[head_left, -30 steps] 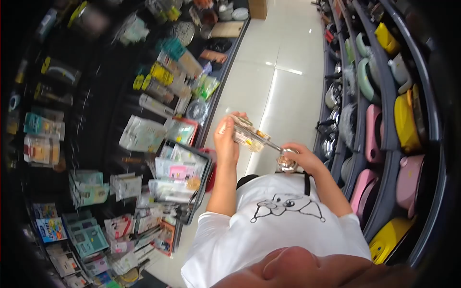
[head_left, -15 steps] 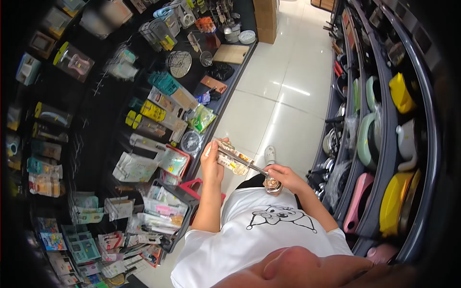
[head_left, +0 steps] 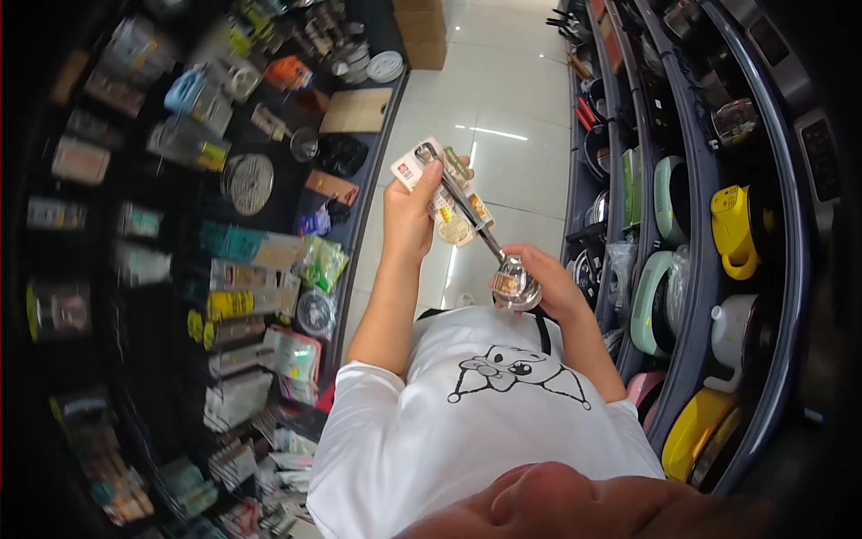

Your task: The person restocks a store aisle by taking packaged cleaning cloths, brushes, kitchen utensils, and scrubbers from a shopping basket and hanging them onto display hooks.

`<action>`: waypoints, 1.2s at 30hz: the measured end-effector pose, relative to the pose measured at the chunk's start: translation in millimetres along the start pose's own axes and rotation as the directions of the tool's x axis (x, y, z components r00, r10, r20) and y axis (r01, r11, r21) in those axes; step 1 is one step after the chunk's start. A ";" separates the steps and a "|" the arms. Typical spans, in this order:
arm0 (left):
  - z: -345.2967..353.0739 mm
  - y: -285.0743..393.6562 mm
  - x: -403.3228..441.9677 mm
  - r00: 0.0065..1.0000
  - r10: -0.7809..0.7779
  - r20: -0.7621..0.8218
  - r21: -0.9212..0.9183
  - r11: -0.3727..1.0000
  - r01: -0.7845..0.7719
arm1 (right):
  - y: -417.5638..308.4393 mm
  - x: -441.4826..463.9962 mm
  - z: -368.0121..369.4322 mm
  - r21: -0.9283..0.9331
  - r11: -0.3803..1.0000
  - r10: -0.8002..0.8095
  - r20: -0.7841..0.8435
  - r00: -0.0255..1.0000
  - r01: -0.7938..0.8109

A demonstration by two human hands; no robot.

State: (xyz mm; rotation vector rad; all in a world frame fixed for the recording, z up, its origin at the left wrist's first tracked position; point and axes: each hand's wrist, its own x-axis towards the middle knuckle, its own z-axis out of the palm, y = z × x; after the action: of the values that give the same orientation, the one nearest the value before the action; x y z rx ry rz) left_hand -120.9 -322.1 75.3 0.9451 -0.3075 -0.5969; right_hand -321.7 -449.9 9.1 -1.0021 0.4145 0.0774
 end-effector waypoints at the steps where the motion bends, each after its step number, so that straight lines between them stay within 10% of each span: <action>1: 6.8 -6.1 20.4 1.000 -0.016 0.000 0.008 1.000 0.016 | -8.0 10.8 -8.4 0.048 0.998 0.029 0.009 1.000 -0.030; 12: 39.0 -22.4 231.2 0.965 0.158 -0.209 0.202 0.972 -0.116 | -154.6 236.7 -123.4 -0.297 0.955 0.069 0.152 0.986 -0.021; 15: 51.1 -12.3 280.4 0.921 0.304 -0.244 0.321 0.921 -0.219 | -220.8 301.1 -125.4 -0.451 0.845 -0.168 0.286 0.943 0.288; 22: 23.1 -18.1 358.5 0.839 0.376 -0.392 0.437 0.879 -0.190 | -272.6 436.0 -86.5 -0.438 0.834 -0.101 0.478 0.873 0.336; 24: 7.6 -5.8 381.7 0.815 0.368 -0.448 0.389 0.901 -0.193 | -268.5 473.7 -73.0 -0.272 0.960 0.088 0.540 0.837 0.074; 36: -114.4 78.7 614.7 0.889 0.285 -0.358 0.447 0.888 -0.104 | -356.0 703.6 -4.5 -0.281 0.942 -0.085 0.333 0.939 0.185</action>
State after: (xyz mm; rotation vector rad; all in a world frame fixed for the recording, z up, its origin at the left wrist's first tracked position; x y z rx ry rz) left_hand 453.6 -581.1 71.2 1.4081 -0.1445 -0.1222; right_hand 413.3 -734.8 30.1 -1.3012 0.0337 0.1803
